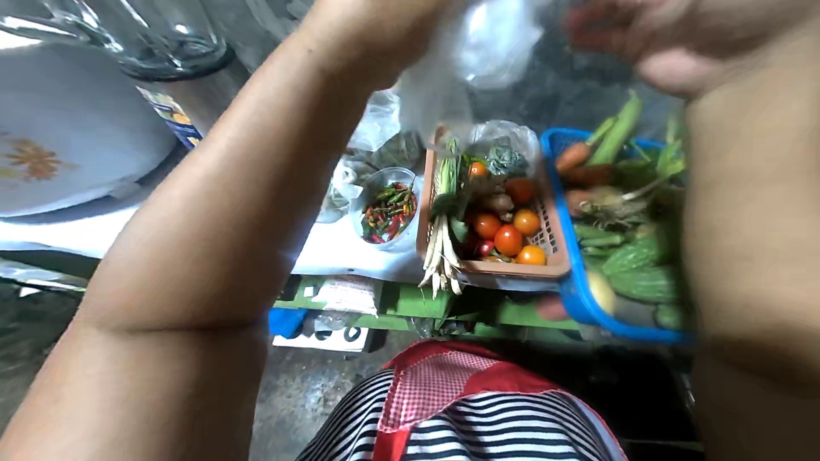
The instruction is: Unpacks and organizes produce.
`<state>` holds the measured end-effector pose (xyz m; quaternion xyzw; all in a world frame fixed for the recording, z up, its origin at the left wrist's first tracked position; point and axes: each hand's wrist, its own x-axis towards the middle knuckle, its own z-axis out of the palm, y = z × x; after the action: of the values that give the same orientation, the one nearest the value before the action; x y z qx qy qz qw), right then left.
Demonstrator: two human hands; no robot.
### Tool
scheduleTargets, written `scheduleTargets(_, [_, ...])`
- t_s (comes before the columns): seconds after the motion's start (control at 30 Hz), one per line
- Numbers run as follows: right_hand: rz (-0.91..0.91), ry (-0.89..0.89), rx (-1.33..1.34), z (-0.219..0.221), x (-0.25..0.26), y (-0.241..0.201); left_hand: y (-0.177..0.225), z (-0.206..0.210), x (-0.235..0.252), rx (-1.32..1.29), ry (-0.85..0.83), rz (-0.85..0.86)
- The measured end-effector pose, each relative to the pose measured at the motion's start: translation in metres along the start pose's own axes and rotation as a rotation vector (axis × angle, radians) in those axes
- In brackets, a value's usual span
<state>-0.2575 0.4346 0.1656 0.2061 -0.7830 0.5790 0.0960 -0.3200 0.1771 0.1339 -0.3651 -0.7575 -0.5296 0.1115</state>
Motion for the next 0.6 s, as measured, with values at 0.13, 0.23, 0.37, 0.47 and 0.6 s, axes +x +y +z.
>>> scheduleTargets(0.13, [0.376,0.088,-0.573,0.020,0.017,0.061,-0.023,-0.021,-0.003,0.051,-0.037,-0.260])
scheduleTargets(0.23, [0.501,-0.157,-1.051,0.042,0.028,0.116,-0.031,-0.029,-0.016,0.093,-0.092,-0.336])
scheduleTargets(0.37, [0.753,-0.246,-1.335,0.067,0.029,0.135,-0.038,-0.030,-0.023,0.476,-0.107,-0.351])
scheduleTargets(0.47, [0.769,-0.242,-1.338,0.061,0.030,0.142,-0.048,-0.027,-0.027,0.641,-0.108,-0.158])
scheduleTargets(0.6, [0.704,-0.283,-1.276,0.042,0.034,0.153,-0.059,-0.016,-0.024,0.656,-0.216,-0.051])
